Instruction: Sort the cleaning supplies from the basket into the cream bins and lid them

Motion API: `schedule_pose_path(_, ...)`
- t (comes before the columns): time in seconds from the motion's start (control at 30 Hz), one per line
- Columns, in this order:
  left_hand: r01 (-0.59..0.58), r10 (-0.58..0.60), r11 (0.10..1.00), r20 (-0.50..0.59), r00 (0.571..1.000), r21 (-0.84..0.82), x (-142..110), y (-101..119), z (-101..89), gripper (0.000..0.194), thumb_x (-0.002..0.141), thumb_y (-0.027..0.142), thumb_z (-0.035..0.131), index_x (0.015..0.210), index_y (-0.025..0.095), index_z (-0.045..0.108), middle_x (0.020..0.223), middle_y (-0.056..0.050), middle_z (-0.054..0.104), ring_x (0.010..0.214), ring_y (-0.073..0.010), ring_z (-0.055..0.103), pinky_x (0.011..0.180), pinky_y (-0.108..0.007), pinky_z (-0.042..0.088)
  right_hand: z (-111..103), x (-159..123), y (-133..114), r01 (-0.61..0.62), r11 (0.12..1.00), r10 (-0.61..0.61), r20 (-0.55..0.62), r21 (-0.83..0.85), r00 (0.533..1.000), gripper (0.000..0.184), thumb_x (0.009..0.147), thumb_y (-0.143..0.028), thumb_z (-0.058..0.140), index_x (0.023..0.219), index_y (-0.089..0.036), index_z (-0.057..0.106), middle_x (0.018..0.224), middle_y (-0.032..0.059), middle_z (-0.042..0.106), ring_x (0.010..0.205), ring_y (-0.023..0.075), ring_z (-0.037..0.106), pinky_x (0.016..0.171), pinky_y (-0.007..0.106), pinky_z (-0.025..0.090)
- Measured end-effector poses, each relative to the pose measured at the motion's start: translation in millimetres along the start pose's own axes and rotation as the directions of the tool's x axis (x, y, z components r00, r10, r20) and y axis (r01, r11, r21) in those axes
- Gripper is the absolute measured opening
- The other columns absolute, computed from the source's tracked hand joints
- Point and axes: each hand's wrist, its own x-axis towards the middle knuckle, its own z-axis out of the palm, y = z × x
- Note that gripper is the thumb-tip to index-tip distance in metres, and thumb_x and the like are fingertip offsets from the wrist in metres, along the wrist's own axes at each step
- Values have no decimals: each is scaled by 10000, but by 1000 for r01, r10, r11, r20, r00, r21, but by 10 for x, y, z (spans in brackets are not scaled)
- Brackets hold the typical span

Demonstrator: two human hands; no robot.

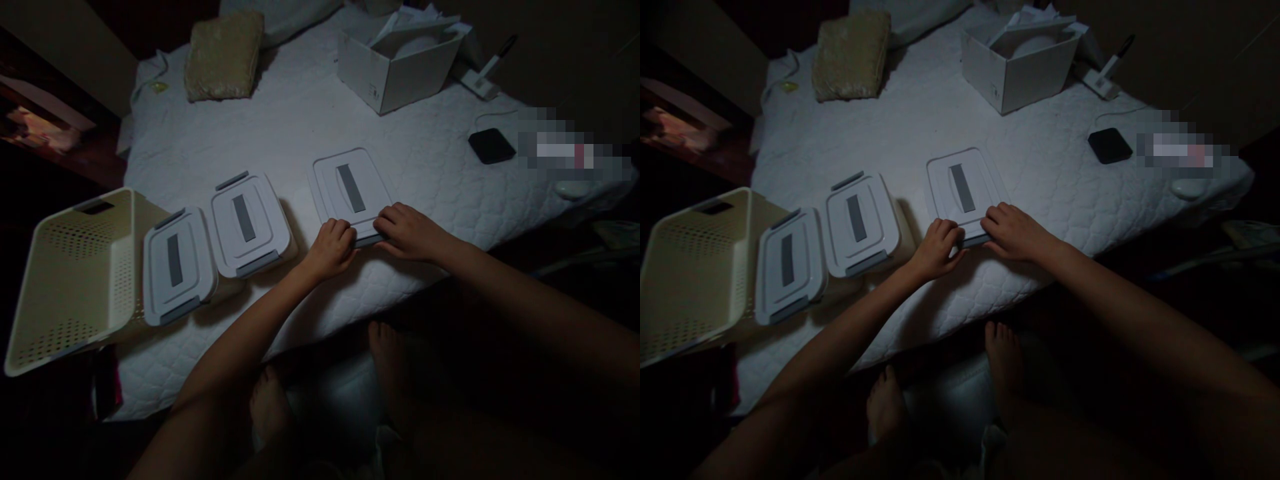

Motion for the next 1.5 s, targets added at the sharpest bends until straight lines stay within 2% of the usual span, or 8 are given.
schedule_pose_path(0.37, -7, 7, 1000, -6, 1000, -7, 12, -14, 10, 199, 898, 320, 443, 975, 155, 525, 1001, -135, 546, 915, -249, 455, 784, -397, 410, 27, 1, -1, -9, 1000, 9, 1, 6, 1000, 244, 868, -340, 527, 929, -120, 613, 935, 161, 589, 832, 256, 474, 732, 352, 362)
schedule_pose_path(0.6, -15, 18, 1000, -95, 995, 27, -14, 7, 55, 263, 895, 356, 435, 964, 131, 553, 964, -141, 564, 885, -247, 455, 777, -389, 411, 82, -43, -139, -98, 995, 96, -60, -28, 994, 261, 859, -333, 534, 952, -106, 622, 934, 165, 590, 842, 273, 469, 749, 367, 382)
schedule_pose_path(0.87, -35, 34, 999, -100, 994, -6, 139, -128, -61, 300, 915, 332, 363, 794, 166, 581, 785, -94, 561, 747, -208, 468, 709, -369, 397, 72, -88, -153, -175, 974, 192, -125, 141, 973, 312, 895, -378, 492, 1002, -119, 630, 960, 156, 593, 882, 266, 509, 788, 394, 425)
schedule_pose_path(1.03, 87, -90, 996, -150, 985, -28, 451, -380, -204, 196, 885, 283, 430, 830, 172, 581, 863, -101, 573, 856, -229, 521, 787, -390, 418, 56, -62, -74, -380, 894, 427, -193, 236, 883, 296, 908, -350, 459, 1052, -140, 609, 991, 157, 573, 941, 286, 521, 833, 441, 441)
schedule_pose_path(1.17, 284, -303, 953, -244, 921, -109, 810, -701, -260, 157, 843, 272, 550, 966, 179, 581, 1061, -118, 570, 1109, -278, 497, 966, -428, 377, 165, -62, 4, -532, 741, 643, -203, 410, 738, 387, 883, -440, 479, 1152, -171, 548, 1066, 152, 534, 960, 281, 537, 808, 445, 476)
schedule_pose_path(1.27, 454, -494, 868, -247, 834, -204, 1075, -992, -239, 240, 812, 270, 605, 1032, 180, 577, 1160, -131, 558, 1218, -305, 455, 1055, -453, 322, 257, -69, 50, -608, 572, 772, -110, 551, 626, 391, 863, -485, 493, 1119, -193, 537, 996, 119, 544, 819, 228, 560, 746, 417, 498)
schedule_pose_path(1.43, 725, -790, 594, -84, 607, -349, 1309, -1358, -107, 332, 807, 301, 611, 1109, 166, 584, 1238, -165, 563, 1276, -320, 453, 1090, -449, 316, 289, -28, 42, -686, 244, 859, 175, 685, 481, 363, 842, -489, 518, 1066, -205, 493, 872, 80, 540, 715, 210, 572, 618, 375, 497)
schedule_pose_path(1.5, 770, -830, 514, 7, 557, -378, 1295, -1445, -30, 336, 819, 319, 585, 1120, 168, 596, 1233, -172, 579, 1248, -320, 493, 1070, -454, 345, 279, 9, 23, -679, 128, 848, 275, 723, 453, 335, 858, -467, 495, 1077, -215, 461, 862, 69, 534, 633, 187, 564, 529, 338, 475)
